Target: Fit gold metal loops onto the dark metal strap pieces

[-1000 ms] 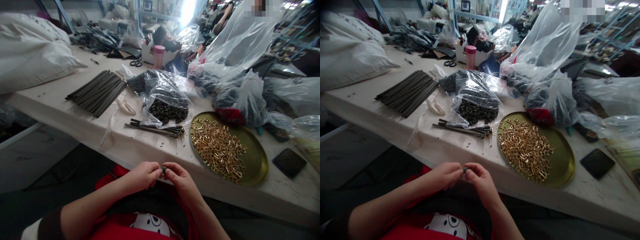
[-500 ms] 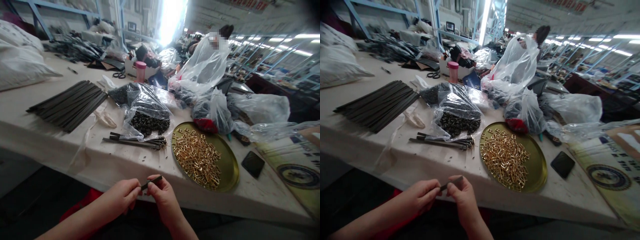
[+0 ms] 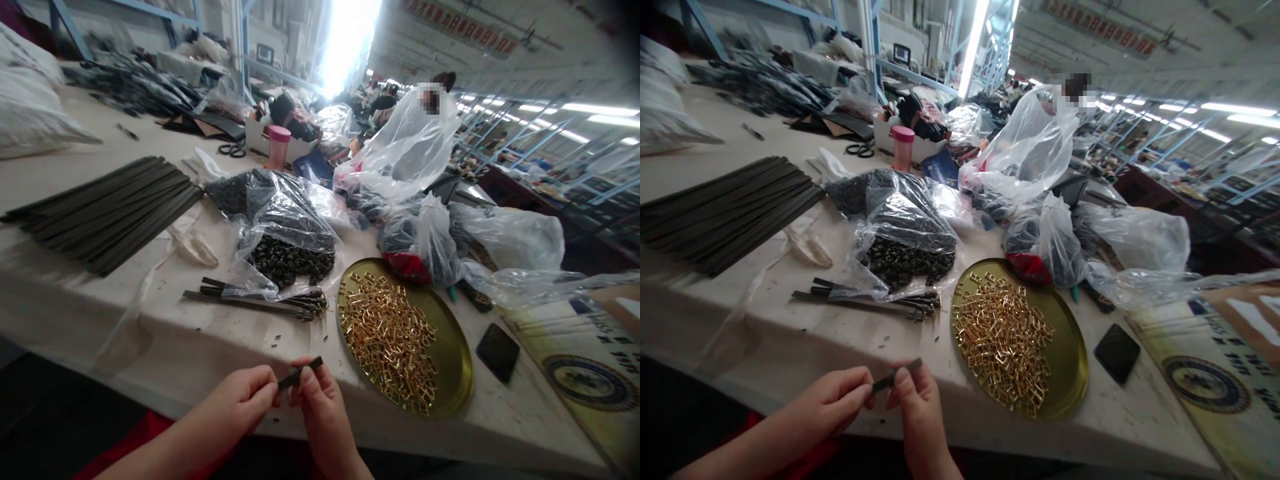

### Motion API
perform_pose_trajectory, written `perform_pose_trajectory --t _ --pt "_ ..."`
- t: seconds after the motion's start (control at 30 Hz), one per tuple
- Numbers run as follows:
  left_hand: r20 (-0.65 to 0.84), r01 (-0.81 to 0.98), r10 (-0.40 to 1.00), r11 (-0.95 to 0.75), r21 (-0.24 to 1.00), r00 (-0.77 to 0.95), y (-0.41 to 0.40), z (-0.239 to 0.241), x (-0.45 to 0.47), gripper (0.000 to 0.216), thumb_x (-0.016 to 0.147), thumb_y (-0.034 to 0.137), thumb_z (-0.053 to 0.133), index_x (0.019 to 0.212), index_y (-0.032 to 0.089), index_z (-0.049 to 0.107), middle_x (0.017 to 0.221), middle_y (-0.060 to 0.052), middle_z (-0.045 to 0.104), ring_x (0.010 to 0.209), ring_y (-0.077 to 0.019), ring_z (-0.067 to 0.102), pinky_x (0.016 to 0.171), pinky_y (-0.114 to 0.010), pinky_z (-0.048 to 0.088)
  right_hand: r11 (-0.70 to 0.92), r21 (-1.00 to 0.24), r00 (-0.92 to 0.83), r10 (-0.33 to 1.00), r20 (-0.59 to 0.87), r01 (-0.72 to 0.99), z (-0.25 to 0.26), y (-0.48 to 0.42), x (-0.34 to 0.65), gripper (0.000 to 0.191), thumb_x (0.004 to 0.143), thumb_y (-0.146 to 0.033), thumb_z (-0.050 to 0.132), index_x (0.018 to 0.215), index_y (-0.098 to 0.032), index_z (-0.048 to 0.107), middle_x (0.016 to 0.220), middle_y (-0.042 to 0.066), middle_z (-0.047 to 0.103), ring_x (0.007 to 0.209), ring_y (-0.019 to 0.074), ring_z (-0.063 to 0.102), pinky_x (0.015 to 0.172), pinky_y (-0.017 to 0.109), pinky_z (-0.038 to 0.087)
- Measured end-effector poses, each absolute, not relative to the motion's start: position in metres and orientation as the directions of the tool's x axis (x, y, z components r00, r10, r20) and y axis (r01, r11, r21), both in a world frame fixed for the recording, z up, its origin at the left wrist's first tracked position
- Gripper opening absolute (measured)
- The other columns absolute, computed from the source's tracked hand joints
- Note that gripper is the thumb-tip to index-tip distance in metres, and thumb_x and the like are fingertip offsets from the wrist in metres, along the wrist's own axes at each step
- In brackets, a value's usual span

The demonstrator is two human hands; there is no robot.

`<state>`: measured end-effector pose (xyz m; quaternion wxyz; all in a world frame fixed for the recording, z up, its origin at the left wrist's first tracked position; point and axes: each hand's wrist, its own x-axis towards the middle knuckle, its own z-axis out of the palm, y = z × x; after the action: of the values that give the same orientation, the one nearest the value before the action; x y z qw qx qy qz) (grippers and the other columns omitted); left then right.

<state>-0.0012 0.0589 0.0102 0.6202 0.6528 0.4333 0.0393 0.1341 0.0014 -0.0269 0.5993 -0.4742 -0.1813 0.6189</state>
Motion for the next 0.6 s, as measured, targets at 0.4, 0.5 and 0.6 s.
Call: perform_pose_trajectory --t 0.4,0.5,0.6 --pt "-0.403 0.387 0.580 0.158 0.908 0.708 0.062 0.008 0.009 0.028 0.080 0.036 0.036 0.067 0.016 0.050 0.066 0.000 0.055 0.063 -0.0125 0.049 0.061 -0.021 0.040 -0.258 -0.676 0.011 0.931 -0.366 -0.690 -0.038 -0.003 0.131 0.021 0.070 -0.034 0.068 0.080 -0.018 0.058 0.054 -0.006 0.048 0.047 0.0052 0.039 0.047 0.019 0.028" --pt "-0.419 0.428 0.583 0.132 0.894 0.696 0.060 0.009 0.004 0.031 0.083 0.040 0.034 0.075 0.016 0.052 0.063 0.001 0.053 0.056 -0.0115 0.046 0.053 -0.020 0.037 -0.268 -0.763 0.052 0.929 -0.367 -0.588 -0.038 -0.003 0.135 0.023 0.070 -0.035 0.067 0.082 -0.017 0.058 0.059 -0.004 0.050 0.048 0.0051 0.039 0.047 0.019 0.029" --pt "-0.383 0.403 0.626 0.118 0.908 0.679 0.060 0.011 0.001 0.033 0.085 0.042 0.033 0.097 0.017 0.051 0.078 -0.002 0.060 0.069 -0.0141 0.052 0.064 -0.022 0.040 -0.255 -0.843 0.103 0.935 -0.340 -0.473 -0.038 -0.003 0.131 0.025 0.070 -0.035 0.067 0.084 -0.017 0.057 0.062 -0.004 0.049 0.050 0.0055 0.039 0.048 0.019 0.031"
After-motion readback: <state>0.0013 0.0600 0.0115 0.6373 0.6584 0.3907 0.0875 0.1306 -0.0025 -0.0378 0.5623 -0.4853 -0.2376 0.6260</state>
